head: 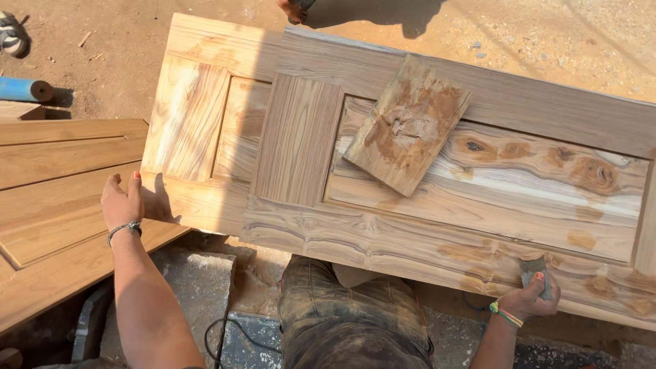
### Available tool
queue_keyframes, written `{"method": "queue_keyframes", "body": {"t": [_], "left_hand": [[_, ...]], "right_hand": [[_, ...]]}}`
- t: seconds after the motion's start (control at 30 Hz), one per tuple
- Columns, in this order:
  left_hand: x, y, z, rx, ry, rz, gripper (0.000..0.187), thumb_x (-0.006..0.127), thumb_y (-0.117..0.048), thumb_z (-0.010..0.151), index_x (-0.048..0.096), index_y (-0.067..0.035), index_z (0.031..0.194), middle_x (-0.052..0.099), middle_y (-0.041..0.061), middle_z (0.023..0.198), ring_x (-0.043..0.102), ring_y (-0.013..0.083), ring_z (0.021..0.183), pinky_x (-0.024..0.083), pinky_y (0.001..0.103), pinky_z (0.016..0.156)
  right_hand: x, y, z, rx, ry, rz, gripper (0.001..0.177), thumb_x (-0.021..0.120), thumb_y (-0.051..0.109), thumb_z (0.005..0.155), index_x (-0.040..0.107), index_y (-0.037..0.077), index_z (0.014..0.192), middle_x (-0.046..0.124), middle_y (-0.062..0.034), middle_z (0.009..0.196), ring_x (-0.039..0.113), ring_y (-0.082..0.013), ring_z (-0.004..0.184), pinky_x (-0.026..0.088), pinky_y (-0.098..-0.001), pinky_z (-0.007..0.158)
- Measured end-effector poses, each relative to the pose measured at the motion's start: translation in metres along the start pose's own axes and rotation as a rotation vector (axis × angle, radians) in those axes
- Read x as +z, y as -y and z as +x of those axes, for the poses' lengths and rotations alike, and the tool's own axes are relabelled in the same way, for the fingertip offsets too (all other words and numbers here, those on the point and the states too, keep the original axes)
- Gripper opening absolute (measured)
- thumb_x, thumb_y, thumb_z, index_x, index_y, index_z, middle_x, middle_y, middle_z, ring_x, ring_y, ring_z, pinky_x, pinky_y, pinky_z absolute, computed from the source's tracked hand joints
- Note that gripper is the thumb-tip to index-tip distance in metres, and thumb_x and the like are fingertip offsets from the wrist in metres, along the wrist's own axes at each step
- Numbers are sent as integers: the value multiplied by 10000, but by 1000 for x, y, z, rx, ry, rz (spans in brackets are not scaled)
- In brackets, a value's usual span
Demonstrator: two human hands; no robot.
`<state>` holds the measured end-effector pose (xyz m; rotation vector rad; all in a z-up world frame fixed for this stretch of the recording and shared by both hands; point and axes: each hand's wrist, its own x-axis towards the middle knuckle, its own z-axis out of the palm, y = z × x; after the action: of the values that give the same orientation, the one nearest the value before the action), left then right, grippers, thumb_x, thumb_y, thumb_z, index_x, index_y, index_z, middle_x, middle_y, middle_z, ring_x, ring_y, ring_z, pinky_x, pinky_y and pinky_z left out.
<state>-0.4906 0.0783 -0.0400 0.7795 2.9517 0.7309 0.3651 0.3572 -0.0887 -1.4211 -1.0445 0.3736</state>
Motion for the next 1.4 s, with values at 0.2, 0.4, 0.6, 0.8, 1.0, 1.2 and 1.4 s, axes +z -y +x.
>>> {"method": "queue_keyframes", "body": {"t": [0.2, 0.4, 0.6, 0.8, 1.0, 1.2, 1.4], "left_hand": [[48, -22, 36, -332, 261, 255, 852, 421, -742, 1056, 714, 41, 1216, 709, 312, 1156, 655, 473, 1139, 503, 545, 986], [47, -27, 37, -279, 169, 248, 850, 390, -749, 1089, 774, 9, 1106, 692, 325, 1075, 637, 500, 1058, 490, 567, 907], [34, -35, 29, -156, 178, 233, 886, 360, -710, 1175, 752, 82, 1105, 700, 341, 980, 664, 499, 976, 492, 573, 848], [28, -39, 29, -229, 194, 132, 891, 431, -748, 1157, 717, 95, 1116, 698, 321, 981, 681, 460, 957, 510, 544, 825], [27, -31, 40, -90, 196, 160, 828, 436, -657, 1137, 734, 114, 1084, 677, 363, 979, 647, 506, 944, 474, 573, 838], [31, -32, 27, -171, 250, 142, 777, 457, -647, 1164, 637, 92, 1320, 659, 352, 1193, 605, 502, 1145, 452, 577, 991], [46, -68, -64, 40, 143, 140, 781, 491, -534, 1162, 303, 77, 1611, 237, 300, 1704, 154, 419, 1592, 104, 621, 1254]], "right_hand": [[-2, 1, -13, 48, -50, 113, 245, 592, 39, 984, 663, -162, 1106, 713, -168, 1133, 688, -210, 997, 599, -350, 900], [-6, -7, -18, 70, -57, 39, 249, 613, 74, 1000, 677, -145, 1099, 714, -138, 1079, 676, -188, 948, 593, -330, 868], [-11, -17, -17, 58, -138, 36, 237, 662, 87, 983, 686, -131, 1072, 696, -95, 1014, 635, -159, 882, 557, -300, 800], [-12, -24, -20, 87, -193, 43, 210, 694, 91, 990, 678, -112, 1044, 658, -68, 974, 599, -138, 864, 523, -270, 784], [2, -9, -14, 79, -232, -3, 239, 671, 117, 983, 691, -108, 1061, 681, -78, 962, 603, -144, 837, 529, -285, 755], [10, 21, -19, 159, -290, -3, 287, 647, 174, 970, 696, -87, 1079, 705, -116, 998, 668, -155, 839, 596, -307, 738], [-23, 51, -31, 85, 56, 26, 273, 676, 185, 1042, 678, -84, 1094, 654, -120, 1027, 628, -190, 893, 557, -342, 779]]}}
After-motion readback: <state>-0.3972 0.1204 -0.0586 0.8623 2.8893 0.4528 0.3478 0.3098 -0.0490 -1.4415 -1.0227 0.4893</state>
